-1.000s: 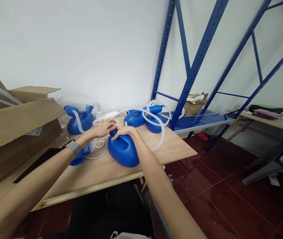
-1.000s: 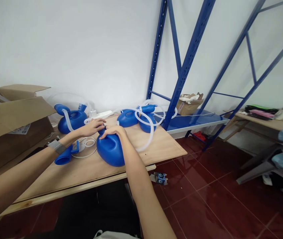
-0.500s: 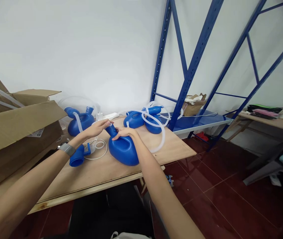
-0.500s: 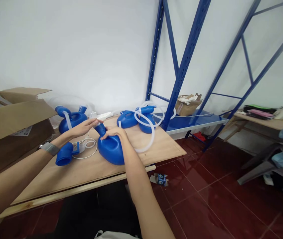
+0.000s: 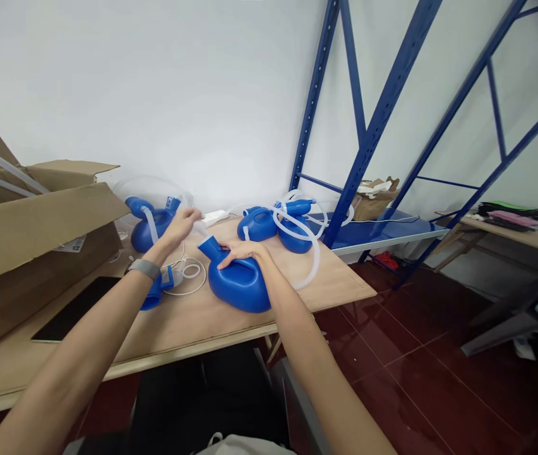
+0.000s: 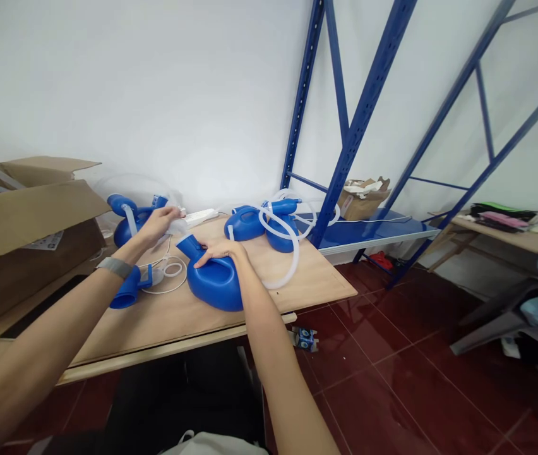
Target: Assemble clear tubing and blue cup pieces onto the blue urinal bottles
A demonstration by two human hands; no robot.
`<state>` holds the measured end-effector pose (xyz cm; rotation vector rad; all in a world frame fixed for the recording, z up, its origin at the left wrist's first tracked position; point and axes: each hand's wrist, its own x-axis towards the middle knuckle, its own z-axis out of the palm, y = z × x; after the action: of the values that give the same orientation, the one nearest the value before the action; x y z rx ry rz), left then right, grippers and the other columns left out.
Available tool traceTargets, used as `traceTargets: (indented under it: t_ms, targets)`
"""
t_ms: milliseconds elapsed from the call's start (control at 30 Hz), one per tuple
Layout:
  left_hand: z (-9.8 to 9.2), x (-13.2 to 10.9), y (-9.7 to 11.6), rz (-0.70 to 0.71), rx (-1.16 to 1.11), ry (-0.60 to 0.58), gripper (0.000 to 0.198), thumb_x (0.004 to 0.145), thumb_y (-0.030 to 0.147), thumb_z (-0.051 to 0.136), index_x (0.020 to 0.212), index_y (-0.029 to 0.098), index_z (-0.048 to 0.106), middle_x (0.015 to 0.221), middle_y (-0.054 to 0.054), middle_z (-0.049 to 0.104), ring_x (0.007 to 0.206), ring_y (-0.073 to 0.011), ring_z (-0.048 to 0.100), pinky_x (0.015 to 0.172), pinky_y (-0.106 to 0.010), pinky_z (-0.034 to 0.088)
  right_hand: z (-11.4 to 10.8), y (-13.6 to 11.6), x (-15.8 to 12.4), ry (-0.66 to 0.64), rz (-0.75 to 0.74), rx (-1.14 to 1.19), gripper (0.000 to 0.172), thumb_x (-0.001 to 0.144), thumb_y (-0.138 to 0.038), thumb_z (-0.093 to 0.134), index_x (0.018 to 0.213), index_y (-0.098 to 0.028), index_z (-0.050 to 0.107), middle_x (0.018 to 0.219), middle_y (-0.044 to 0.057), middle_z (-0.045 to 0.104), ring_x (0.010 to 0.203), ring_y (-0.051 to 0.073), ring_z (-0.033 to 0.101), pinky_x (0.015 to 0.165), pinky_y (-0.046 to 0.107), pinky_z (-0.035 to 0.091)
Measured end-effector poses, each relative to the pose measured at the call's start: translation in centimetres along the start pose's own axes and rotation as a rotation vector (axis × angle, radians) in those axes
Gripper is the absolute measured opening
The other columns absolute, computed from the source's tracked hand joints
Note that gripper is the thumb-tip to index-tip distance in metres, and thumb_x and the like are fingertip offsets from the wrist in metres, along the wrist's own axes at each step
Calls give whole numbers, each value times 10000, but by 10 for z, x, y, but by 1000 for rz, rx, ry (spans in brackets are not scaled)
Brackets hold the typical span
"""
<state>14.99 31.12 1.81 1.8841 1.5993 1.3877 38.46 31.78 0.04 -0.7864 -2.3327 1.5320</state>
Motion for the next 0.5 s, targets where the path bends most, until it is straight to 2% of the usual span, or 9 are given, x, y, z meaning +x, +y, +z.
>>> traceTargets:
  t_ms: [100,200,300,400,500]
  targets:
    - [-6,-8,-2,50,205,-188,192,667,321,617,794,219,718,902,-81,739,933,-294,682,950,-402,523,1,-3,-3,-51,8,-20,935,572,-378,990,1434,-233,656,1499,100,645,1441,333,556,1205,430,437]
    - [-16,-12,-6,66,382,-331,221,576,221,599,749,235,736,835,-85,745,856,-305,687,912,-408,526,1,-4,-5,-50,31,-24,953,578,-402,988,1450,-235,641,1528,100,620,1450,330,546,1212,427,426]
    - [-33,-14,-14,56,520,-413,234,560,198,593,736,248,740,815,-96,754,846,-322,697,899,-423,528,1,-3,-5,-27,27,-19,959,559,-394,995,1439,-231,650,1524,95,624,1458,328,535,1210,417,427]
    - [-50,-17,-21,43,611,-458,174,562,198,625,684,252,737,786,-103,749,898,-342,713,954,-454,518,1,-2,-5,3,37,-12,946,532,-365,1004,1407,-223,674,1492,94,647,1439,336,551,1198,411,442]
    - [-56,-25,-17,63,628,-454,159,662,279,635,749,252,765,917,-118,784,1021,-342,711,1011,-444,506,1,-2,-4,16,43,2,935,523,-346,1006,1392,-221,685,1465,98,665,1414,344,574,1187,415,455]
